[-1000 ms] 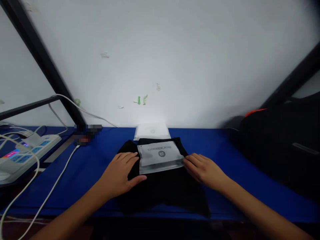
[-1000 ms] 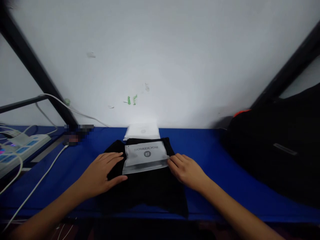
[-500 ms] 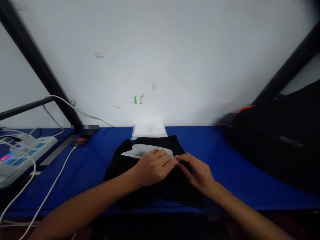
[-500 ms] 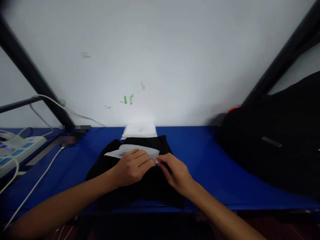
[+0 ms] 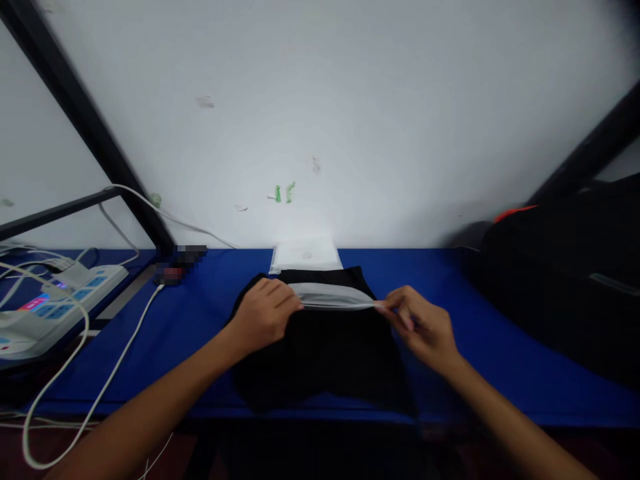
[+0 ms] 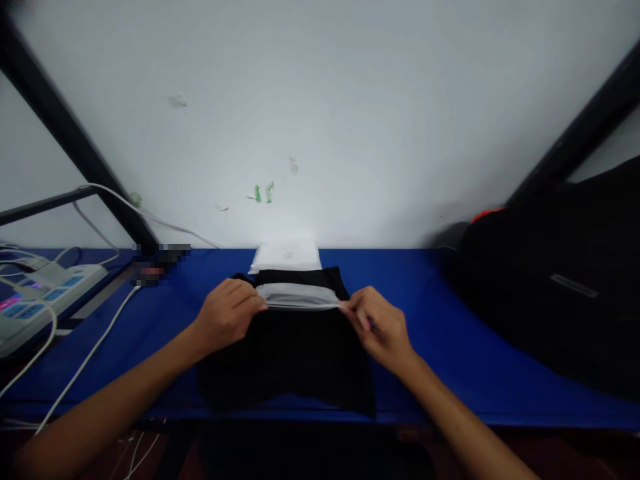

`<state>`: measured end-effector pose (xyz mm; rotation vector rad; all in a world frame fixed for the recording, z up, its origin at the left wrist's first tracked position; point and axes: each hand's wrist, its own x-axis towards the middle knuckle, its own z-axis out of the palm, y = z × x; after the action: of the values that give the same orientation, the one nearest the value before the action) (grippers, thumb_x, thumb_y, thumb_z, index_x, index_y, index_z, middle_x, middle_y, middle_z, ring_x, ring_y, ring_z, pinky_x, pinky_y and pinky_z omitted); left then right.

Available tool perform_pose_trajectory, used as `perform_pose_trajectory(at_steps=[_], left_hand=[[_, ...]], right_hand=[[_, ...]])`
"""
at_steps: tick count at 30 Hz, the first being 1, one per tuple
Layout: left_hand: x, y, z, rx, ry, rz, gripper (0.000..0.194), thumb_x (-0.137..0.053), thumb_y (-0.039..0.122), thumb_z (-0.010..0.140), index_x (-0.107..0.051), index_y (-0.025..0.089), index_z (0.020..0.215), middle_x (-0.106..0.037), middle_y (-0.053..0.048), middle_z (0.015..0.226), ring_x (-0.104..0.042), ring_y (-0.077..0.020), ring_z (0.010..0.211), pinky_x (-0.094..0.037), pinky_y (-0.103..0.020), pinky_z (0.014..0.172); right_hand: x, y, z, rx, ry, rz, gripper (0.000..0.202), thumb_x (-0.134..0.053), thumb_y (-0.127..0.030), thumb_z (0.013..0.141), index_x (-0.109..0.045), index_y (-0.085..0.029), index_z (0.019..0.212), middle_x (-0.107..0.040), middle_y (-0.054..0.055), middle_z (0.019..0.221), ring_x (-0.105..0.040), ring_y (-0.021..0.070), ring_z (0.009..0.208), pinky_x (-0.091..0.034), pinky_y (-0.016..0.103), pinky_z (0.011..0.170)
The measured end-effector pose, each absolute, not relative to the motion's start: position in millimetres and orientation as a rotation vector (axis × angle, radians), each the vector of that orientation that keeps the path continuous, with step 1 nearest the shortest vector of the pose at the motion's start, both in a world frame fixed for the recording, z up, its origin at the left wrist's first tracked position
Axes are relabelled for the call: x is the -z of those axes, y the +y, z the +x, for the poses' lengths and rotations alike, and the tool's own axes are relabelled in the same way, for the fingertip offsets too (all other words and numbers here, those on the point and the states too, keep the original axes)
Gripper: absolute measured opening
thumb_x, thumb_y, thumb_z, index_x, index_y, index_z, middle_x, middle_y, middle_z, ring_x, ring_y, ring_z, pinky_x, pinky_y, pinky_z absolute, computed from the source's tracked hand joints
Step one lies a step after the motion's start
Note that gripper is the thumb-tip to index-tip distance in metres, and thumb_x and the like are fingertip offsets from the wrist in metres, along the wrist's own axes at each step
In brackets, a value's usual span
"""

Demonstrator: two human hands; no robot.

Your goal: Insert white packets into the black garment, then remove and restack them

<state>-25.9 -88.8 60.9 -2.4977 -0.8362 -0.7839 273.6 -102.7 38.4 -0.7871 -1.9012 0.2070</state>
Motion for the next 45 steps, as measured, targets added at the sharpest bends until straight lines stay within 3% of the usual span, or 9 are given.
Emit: perform_pose_trajectory(at_steps=[5,11,18,22,25,32,34,37,45], left_hand=[[-54,-99,-60,0.675,-0.983,-2.675,0.025,-0.042,0.019,0.098,-0.061,0.016,0.082,-0.061,-0.007,0.08,-0.053,-0.0192,0.076,-0.039,-0.033,0.068],[-52,-109,-37,0.47,-1.009,-2.884,0.031,-0.053,0.045,0.095,-0.06,0.015,0.092,-0.061,-0.009,0.093,-0.056,-0.0216,0.085,-0.045,-0.034,0.075],[-61,-96,2,0.441,-0.873,-2.738,0.024,-0.041,0.025,0.099,-0.06,0.015,0.087,-0.062,-0.006,0.082,-0.058,-0.0187,0.074,-0.046,-0.031,0.066],[-67,-94,11,0.615,-0.886,-2.625,0.026,-0.039,0.024,0.099,-0.059,0.015,0.084,-0.063,-0.005,0.079,-0.06,-0.0178,0.073,-0.047,-0.03,0.066],[-70,-94,13,0.673,-0.89,-2.589,0.027,-0.038,0.024,0.1,-0.06,0.015,0.085,-0.063,-0.006,0.079,-0.06,-0.0182,0.074,-0.048,-0.031,0.067],[-65,-96,17,0.678,-0.954,-2.771,0.017,-0.045,0.017,0.092,-0.059,0.013,0.102,-0.065,-0.011,0.098,-0.062,-0.024,0.093,-0.052,-0.04,0.084],[-62,-95,16,0.64,-1.023,-2.871,0.043,-0.049,0.007,0.081,-0.051,0.011,0.123,-0.061,-0.016,0.122,-0.057,-0.0277,0.113,-0.049,-0.045,0.096],[-59,-87,13,0.606,-1.081,-2.987,0.072,-0.044,-0.002,0.07,-0.038,0.012,0.14,-0.049,-0.017,0.142,-0.049,-0.0258,0.13,-0.044,-0.046,0.106],[-63,3,2,0.83,-1.025,-2.727,0.058,-0.038,-0.003,0.077,-0.054,0.013,0.13,-0.056,-0.012,0.138,-0.049,-0.022,0.131,-0.038,-0.046,0.112]], right_hand=[[-28,-99,292,-0.274,-1.984,-0.886,0.042,-0.055,-0.022,0.093,-0.029,-0.024,0.06,-0.061,0.004,0.073,-0.063,0.0195,0.076,-0.048,0.032,0.06],[-33,-110,296,-0.359,-2.418,-0.888,0.018,-0.042,-0.012,0.093,-0.049,-0.023,0.081,-0.065,0.007,0.093,-0.063,0.0188,0.086,-0.053,0.034,0.071],[-55,-133,274,-0.107,-2.448,-0.71,0.02,-0.039,-0.005,0.091,-0.052,-0.02,0.091,-0.065,0.011,0.103,-0.064,0.0187,0.094,-0.058,0.033,0.075],[-55,-137,240,0.158,-2.541,-0.554,0.028,-0.04,-0.005,0.094,-0.054,-0.013,0.116,-0.063,0.016,0.122,-0.056,0.0245,0.12,-0.054,0.04,0.096],[-44,-128,219,0.302,-2.585,-0.736,0.038,-0.044,-0.007,0.093,-0.049,-0.009,0.13,-0.062,0.02,0.122,-0.059,0.0287,0.115,-0.053,0.046,0.095],[-20,-105,205,0.637,-2.6,-1.068,0.022,-0.052,-0.006,0.087,-0.063,-0.009,0.106,-0.069,0.014,0.085,-0.065,0.0257,0.074,-0.055,0.039,0.067],[-24,-105,206,0.696,-2.577,-0.981,0.023,-0.047,-0.006,0.089,-0.063,-0.009,0.105,-0.07,0.015,0.084,-0.064,0.0241,0.072,-0.054,0.037,0.064],[-35,-110,210,0.665,-2.466,-0.703,0.028,-0.039,-0.009,0.094,-0.064,-0.009,0.106,-0.072,0.014,0.09,-0.065,0.022,0.08,-0.054,0.035,0.069],[-48,-125,213,0.614,-2.339,-0.077,0.025,-0.044,-0.011,0.093,-0.069,-0.014,0.095,-0.076,0.006,0.095,-0.068,0.0184,0.089,-0.056,0.034,0.084]])
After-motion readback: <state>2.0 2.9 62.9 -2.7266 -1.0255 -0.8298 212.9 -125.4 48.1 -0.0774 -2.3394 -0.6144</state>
